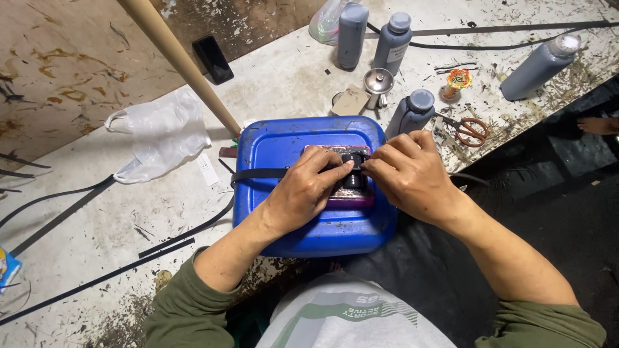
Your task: Applying edge paint to long leather strips using a specialized applicator and hanging them on a rack to dry.
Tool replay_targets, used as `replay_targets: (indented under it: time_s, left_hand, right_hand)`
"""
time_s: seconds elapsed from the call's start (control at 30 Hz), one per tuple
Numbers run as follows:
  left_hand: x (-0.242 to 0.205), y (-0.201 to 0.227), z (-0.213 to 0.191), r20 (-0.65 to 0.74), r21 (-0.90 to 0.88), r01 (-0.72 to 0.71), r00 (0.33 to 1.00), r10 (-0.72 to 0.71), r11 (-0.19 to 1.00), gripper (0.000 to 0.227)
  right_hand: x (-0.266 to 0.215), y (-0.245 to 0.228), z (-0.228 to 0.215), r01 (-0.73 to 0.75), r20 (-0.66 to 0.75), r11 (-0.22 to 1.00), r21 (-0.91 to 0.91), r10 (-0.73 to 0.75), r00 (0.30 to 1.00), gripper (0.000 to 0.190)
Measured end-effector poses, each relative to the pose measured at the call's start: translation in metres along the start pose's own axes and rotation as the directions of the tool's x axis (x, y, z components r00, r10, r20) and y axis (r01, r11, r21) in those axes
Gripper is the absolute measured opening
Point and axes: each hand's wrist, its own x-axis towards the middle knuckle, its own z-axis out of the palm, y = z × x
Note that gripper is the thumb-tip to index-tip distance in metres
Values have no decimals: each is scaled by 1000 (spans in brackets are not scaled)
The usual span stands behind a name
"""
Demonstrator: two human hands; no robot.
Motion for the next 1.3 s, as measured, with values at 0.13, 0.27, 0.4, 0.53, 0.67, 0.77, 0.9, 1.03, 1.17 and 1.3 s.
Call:
replay_targets:
  time_s: [0.13,0.27,0.4,0.53,0.67,0.77,0.9,1.03,1.17,1.3]
  left_hand:
    - [0,1,-4,11,-28,21,1000,-20,999,26]
    - [-3,-2,-2,19,-51,45,999,-44,998,28]
    - [-3,-2,-2,10,-52,54,999,-54,997,27]
    - [-3,-3,-5,-8,-79,-8,1000,8,997,33]
    - [-4,-7,-3,-35,-104,-82,996,79,991,40]
    - [-3,-5,-4,-31,-107,-78,997,75,991,39]
    - [-3,-5,-6,-35,-108,-76,997,73,991,40]
    - [-3,-6,-4,-39,-97,-83,996,79,992,39]
    - [-1,-5,-1,-58,-97,-105,993,100,990,35]
    - [0,-3,-1,-43,-88,-102,994,99,991,33]
  right_hand:
    - [-12,4,-5,-23,30,1000,-11,23,999,13]
    - [-30,11,-14,-43,40,996,-75,47,998,5]
    - [-50,20,-22,-72,47,994,-87,77,996,7]
    - [-63,25,-36,-93,59,987,-129,101,993,4]
    - [-81,31,-43,-125,49,982,-142,133,990,9]
    - [-92,33,-47,-148,45,976,-157,157,987,7]
    - [-116,42,-48,-178,35,971,-157,185,982,8]
    - [-129,44,-51,-212,52,956,-204,226,973,9]
    - [-119,40,-56,-236,94,949,-209,259,961,13]
    - [-77,27,-43,-199,99,959,-201,222,970,29]
